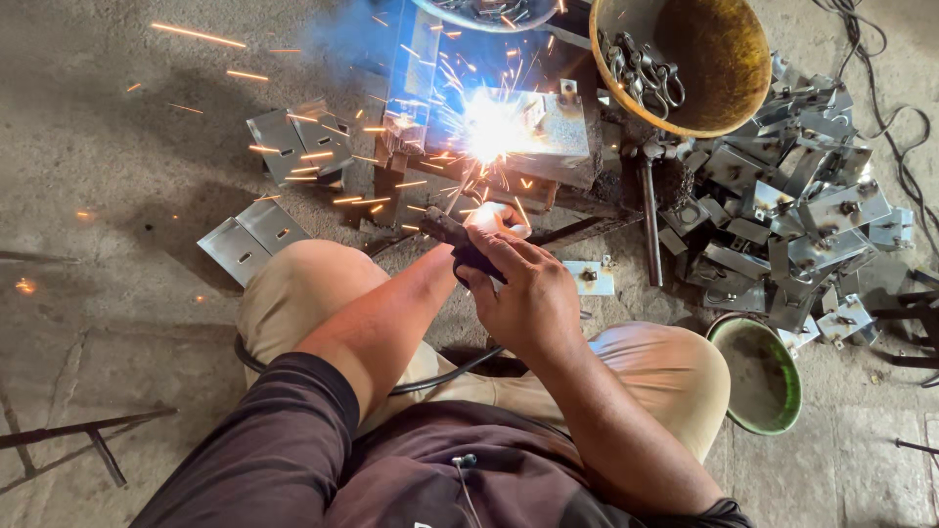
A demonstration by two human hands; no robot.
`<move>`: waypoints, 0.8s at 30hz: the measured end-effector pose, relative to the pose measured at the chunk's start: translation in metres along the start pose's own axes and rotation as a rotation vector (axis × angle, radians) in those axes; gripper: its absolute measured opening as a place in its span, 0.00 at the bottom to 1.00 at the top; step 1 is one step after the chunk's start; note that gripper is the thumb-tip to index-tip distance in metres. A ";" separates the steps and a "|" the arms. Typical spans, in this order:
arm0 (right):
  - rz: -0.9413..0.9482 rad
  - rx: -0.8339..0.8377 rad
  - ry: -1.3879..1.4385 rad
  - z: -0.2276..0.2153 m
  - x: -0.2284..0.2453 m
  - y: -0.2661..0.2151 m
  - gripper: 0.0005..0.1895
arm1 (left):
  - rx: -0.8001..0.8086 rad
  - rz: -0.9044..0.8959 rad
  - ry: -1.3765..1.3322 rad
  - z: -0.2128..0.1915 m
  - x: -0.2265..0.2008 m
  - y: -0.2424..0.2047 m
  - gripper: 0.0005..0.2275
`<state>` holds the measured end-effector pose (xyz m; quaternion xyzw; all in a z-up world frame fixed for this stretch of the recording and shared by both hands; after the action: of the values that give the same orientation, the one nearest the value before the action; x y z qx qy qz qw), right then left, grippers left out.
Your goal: The person sits on the floor and welds metal brackets using a handheld welding torch. They pick up brackets and small metal rings, place them on a work surface, and weld them together, producing sparks. Finished pieces are moved aside.
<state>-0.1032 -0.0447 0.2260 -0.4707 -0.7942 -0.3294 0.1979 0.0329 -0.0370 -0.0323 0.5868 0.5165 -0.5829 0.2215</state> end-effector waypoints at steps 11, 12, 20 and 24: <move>-0.027 -0.003 0.025 -0.004 0.006 0.003 0.22 | -0.012 0.056 0.138 0.007 0.019 0.017 0.13; -0.007 -0.005 0.036 -0.004 0.004 0.002 0.21 | 0.000 0.074 0.173 0.008 0.018 0.016 0.13; 0.039 -0.569 0.444 -0.092 -0.074 0.006 0.17 | 0.037 0.176 0.898 -0.054 -0.025 -0.033 0.14; 0.333 -0.932 1.233 -0.147 -0.171 -0.008 0.20 | -0.466 0.284 0.850 -0.153 -0.058 -0.056 0.31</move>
<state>-0.0283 -0.2573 0.2201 -0.3505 -0.2406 -0.7957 0.4314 0.0670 0.0953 0.0741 0.7716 0.5925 -0.1259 0.1940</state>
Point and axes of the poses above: each hand's wrist, its own y-axis towards the middle knuckle, its own z-axis out of the palm, x = y × z, the point moved 7 cm from there along y, towards the middle knuckle, and after that the axes turned 13 degrees about y, right-handed, at the moved point
